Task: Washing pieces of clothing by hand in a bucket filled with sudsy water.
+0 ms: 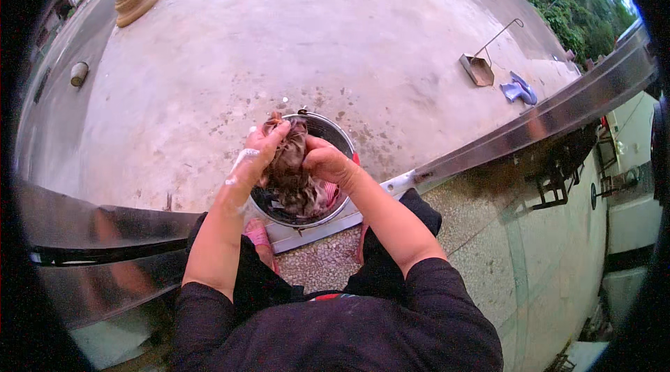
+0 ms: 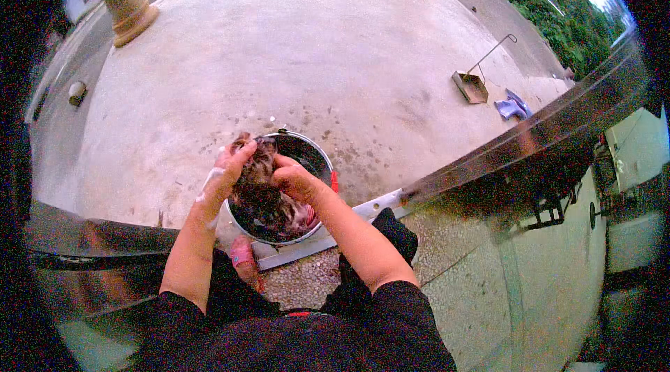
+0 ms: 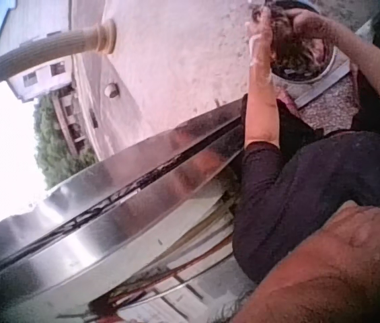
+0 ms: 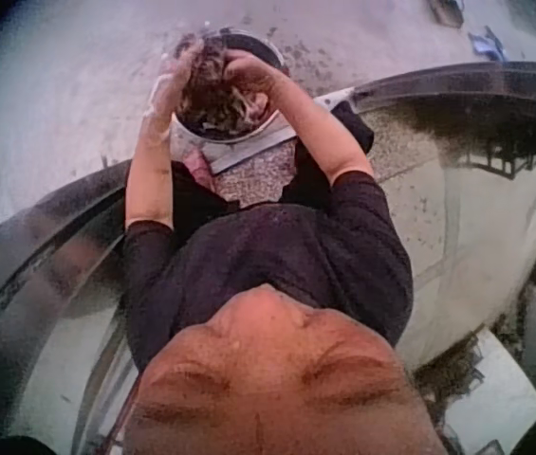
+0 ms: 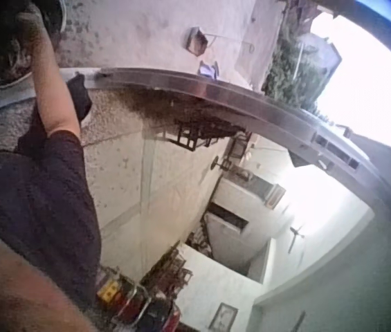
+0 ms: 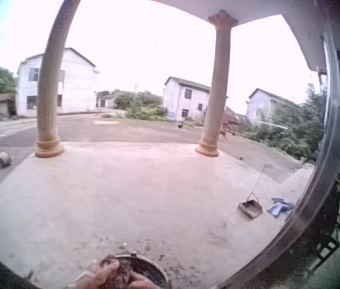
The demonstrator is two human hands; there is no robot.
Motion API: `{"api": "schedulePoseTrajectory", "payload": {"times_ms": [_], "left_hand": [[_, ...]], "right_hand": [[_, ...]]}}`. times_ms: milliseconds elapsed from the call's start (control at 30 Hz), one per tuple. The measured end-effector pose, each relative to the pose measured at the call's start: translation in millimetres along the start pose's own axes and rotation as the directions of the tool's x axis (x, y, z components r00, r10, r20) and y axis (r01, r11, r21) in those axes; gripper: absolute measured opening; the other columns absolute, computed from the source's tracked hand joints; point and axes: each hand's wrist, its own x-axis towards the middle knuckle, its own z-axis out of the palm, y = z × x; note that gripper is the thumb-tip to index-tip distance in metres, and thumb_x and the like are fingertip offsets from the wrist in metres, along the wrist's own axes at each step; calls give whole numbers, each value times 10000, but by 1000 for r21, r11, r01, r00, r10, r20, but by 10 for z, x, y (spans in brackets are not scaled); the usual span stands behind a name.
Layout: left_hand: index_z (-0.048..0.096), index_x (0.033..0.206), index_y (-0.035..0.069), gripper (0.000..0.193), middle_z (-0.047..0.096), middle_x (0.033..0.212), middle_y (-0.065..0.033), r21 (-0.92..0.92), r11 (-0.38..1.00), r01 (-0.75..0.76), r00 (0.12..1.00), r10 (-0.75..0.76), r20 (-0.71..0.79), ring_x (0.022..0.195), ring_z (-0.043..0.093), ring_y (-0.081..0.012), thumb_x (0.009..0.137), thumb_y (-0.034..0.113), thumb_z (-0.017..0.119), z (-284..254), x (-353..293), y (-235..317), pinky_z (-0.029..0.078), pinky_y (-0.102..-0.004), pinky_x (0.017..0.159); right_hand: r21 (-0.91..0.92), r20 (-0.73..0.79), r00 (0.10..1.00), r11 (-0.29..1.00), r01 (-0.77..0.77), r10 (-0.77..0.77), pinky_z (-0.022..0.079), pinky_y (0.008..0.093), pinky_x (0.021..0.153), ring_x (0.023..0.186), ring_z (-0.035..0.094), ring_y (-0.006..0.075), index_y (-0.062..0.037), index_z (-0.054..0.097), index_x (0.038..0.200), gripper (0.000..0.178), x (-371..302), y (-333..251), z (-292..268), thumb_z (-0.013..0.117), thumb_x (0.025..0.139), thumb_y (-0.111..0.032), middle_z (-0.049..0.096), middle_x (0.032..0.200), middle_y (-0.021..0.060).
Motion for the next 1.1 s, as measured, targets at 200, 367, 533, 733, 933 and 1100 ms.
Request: {"api": "schedulePoseTrajectory", "payload": {"times_ms": [200, 367, 533, 733, 933, 1100], "left_hand": [[558, 972, 11, 345, 576, 918, -68, 183, 983, -22, 995, 4, 98, 840, 515, -111, 822, 322, 565, 85, 166, -139, 417, -253, 725], [374, 1221, 35, 526, 455, 1115, -54, -181, 923, -339, 928, 360, 101, 1043, 430, -148, 860, 408, 461, 357, 103, -275, 330, -294, 918], [544, 1040, 10, 414, 590, 961, -28, 584, 804, -114, 844, -231, 484, 888, 525, -136, 772, 319, 601, 313, -18, -315, 390, -262, 822], [605, 938, -18, 245, 625, 834, 6, 325, 941, -92, 909, -54, 413, 748, 540, -106, 731, 112, 623, 174, 24, -283, 419, -246, 714], [579, 1017, 15, 252, 585, 1060, -106, -257, 809, -529, 822, 564, 83, 969, 554, -190, 815, 149, 509, -211, 103, -273, 374, -294, 920], [558, 1046, 26, 282, 607, 1011, -102, -582, 768, 267, 962, -178, 207, 922, 579, -232, 866, 222, 462, 314, 52, -473, 453, -381, 832]], "right_hand": [[-799, -100, 941, 590, 118, -324, 324, 309, 950, 1115, 418, 177, -43, 215, 1318, 833, 22, -80, 175, 705, 659, -182, 442, 1209, 79], [-606, -203, 856, 748, 271, -475, 404, 247, 827, 961, 497, 123, -23, 427, 1197, 481, 45, -238, 276, 599, 770, -162, 529, 1065, 44], [-289, -507, 616, 792, 537, -603, 456, 252, 660, 698, 547, 148, -1, 542, 951, 186, -346, -867, 161, 472, 779, -19, 580, 764, 77], [-547, -513, 507, 719, 429, -693, 463, 282, 657, 684, 557, 148, -51, 554, 942, 175, -424, -938, -532, 529, 772, -82, 571, 761, 75], [-948, -115, 993, 297, -117, 22, 434, 272, 645, 700, 537, 93, -67, 603, 865, 315, -276, -421, 177, 722, 659, -274, 586, 753, -7], [-372, -380, 720, 809, 455, -580, 444, 283, 655, 641, 537, 207, -42, 577, 691, 182, 48, -296, -807, 708, 602, -131, 596, 724, 79]]}}
